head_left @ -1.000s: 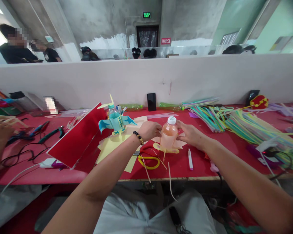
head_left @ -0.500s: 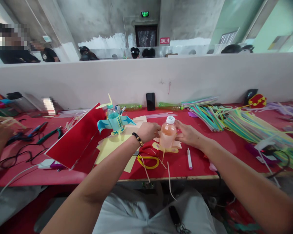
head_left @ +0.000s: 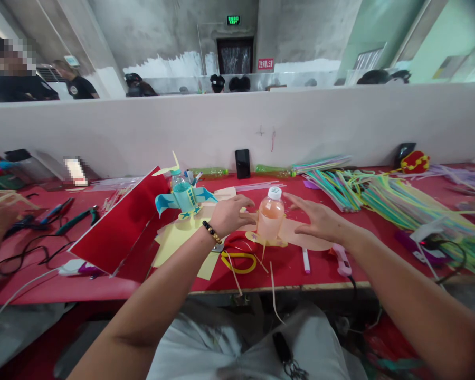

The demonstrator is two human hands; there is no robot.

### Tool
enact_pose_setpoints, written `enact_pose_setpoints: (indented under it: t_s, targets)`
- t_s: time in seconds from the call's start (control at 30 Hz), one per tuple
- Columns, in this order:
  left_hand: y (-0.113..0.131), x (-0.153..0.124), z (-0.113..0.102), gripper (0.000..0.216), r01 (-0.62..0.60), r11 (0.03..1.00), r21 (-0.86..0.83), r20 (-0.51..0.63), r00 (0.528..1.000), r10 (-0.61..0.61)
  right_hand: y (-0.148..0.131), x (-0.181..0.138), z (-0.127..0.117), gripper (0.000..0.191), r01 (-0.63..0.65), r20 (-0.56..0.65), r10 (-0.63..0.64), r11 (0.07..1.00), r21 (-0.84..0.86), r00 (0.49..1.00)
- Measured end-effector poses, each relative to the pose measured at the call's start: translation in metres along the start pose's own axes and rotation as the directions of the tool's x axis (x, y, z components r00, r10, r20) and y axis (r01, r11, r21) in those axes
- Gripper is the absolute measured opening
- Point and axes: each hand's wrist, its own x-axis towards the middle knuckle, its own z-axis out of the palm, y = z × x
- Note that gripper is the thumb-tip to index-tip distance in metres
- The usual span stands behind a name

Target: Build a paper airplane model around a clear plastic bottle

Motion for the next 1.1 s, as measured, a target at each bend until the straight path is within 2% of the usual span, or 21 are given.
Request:
enact_pose_setpoints:
  t_s: [0.13, 0.2, 0.23, 0.3, 0.37, 0.43, 0.47, 0.53, 0.57, 0.63, 0.7, 0.77, 0.8, 0.9, 1.03, 1.1]
  targets:
    - [0.004, -0.018, -0.014, 0.038, 0.088, 0.985, -0.147, -0.158, 0.981, -0.111, -0.014, -0.015, -0.010, 0.085, -0.022, -0.035, 0.021, 0.999, -0.043, 0.999]
    - [0.011, -0.034, -0.020, 0.032, 0.143, 0.931, -0.337, -0.224, 0.948, -0.227, -0.022, -0.024, -0.015, 0.082, -0.050, -0.087, 0.046, 0.997, -0.050, 0.995]
    - [0.017, -0.044, -0.022, 0.029, 0.153, 0.861, -0.485, -0.245, 0.922, -0.301, -0.027, -0.029, -0.017, 0.080, -0.068, -0.125, 0.062, 0.997, -0.046, 0.990]
    - [0.034, -0.066, -0.023, 0.028, 0.136, 0.585, -0.799, -0.165, 0.887, -0.431, -0.041, -0.041, -0.019, 0.075, -0.108, -0.240, 0.097, 0.994, -0.034, 0.966]
    - [0.056, -0.089, -0.020, 0.029, 0.135, 0.243, -0.961, -0.008, 0.861, -0.508, -0.063, -0.056, -0.015, 0.065, -0.144, -0.394, 0.123, 0.989, -0.026, 0.911]
    - [0.078, -0.108, -0.015, 0.028, 0.174, -0.071, -0.982, 0.186, 0.846, -0.500, -0.091, -0.074, -0.004, 0.049, -0.179, -0.554, 0.164, 0.983, 0.027, 0.816]
    - [0.087, -0.116, -0.011, 0.028, 0.207, -0.210, -0.956, 0.284, 0.837, -0.469, -0.107, -0.084, 0.004, 0.040, -0.155, -0.585, 0.161, 0.986, 0.060, 0.795]
    - [0.100, -0.128, -0.001, 0.026, 0.239, -0.420, -0.875, 0.414, 0.819, -0.398, -0.134, -0.102, 0.022, 0.034, -0.031, -0.555, 0.065, 0.997, 0.071, 0.829]
    - [0.104, -0.133, 0.004, 0.024, 0.244, -0.476, -0.845, 0.449, 0.807, -0.383, -0.145, -0.111, 0.031, 0.034, -0.004, -0.522, 0.054, 0.995, 0.098, 0.851]
    - [0.108, -0.141, 0.015, 0.027, 0.258, -0.517, -0.816, 0.491, 0.781, -0.386, -0.153, -0.125, 0.046, 0.032, -0.033, -0.485, 0.094, 0.991, 0.132, 0.870]
    - [0.109, -0.150, 0.027, 0.033, 0.281, -0.514, -0.810, 0.518, 0.753, -0.405, -0.143, -0.138, 0.059, 0.019, -0.141, -0.487, 0.207, 0.975, 0.169, 0.848]
    - [0.111, -0.159, 0.037, 0.031, 0.295, -0.516, -0.804, 0.538, 0.732, -0.418, -0.121, -0.147, 0.069, 0.006, -0.319, -0.464, 0.359, 0.933, 0.164, 0.810]
    - [0.112, -0.164, 0.042, 0.028, 0.299, -0.518, -0.801, 0.545, 0.724, -0.423, -0.107, -0.150, 0.073, 0.007, -0.403, -0.453, 0.418, 0.905, 0.135, 0.788]
    - [0.117, -0.176, 0.052, 0.022, 0.325, -0.520, -0.790, 0.573, 0.693, -0.437, -0.073, -0.149, 0.089, 0.012, -0.539, -0.385, 0.504, 0.842, 0.020, 0.773]
    - [0.123, -0.182, 0.058, 0.019, 0.342, -0.539, -0.770, 0.611, 0.640, -0.466, -0.054, -0.129, 0.105, 0.018, -0.615, -0.292, 0.552, 0.762, -0.205, 0.781]
    - [0.123, -0.183, 0.059, 0.022, 0.329, -0.549, -0.768, 0.613, 0.624, -0.484, -0.048, -0.119, 0.108, 0.016, -0.606, -0.281, 0.546, 0.765, -0.215, 0.789]
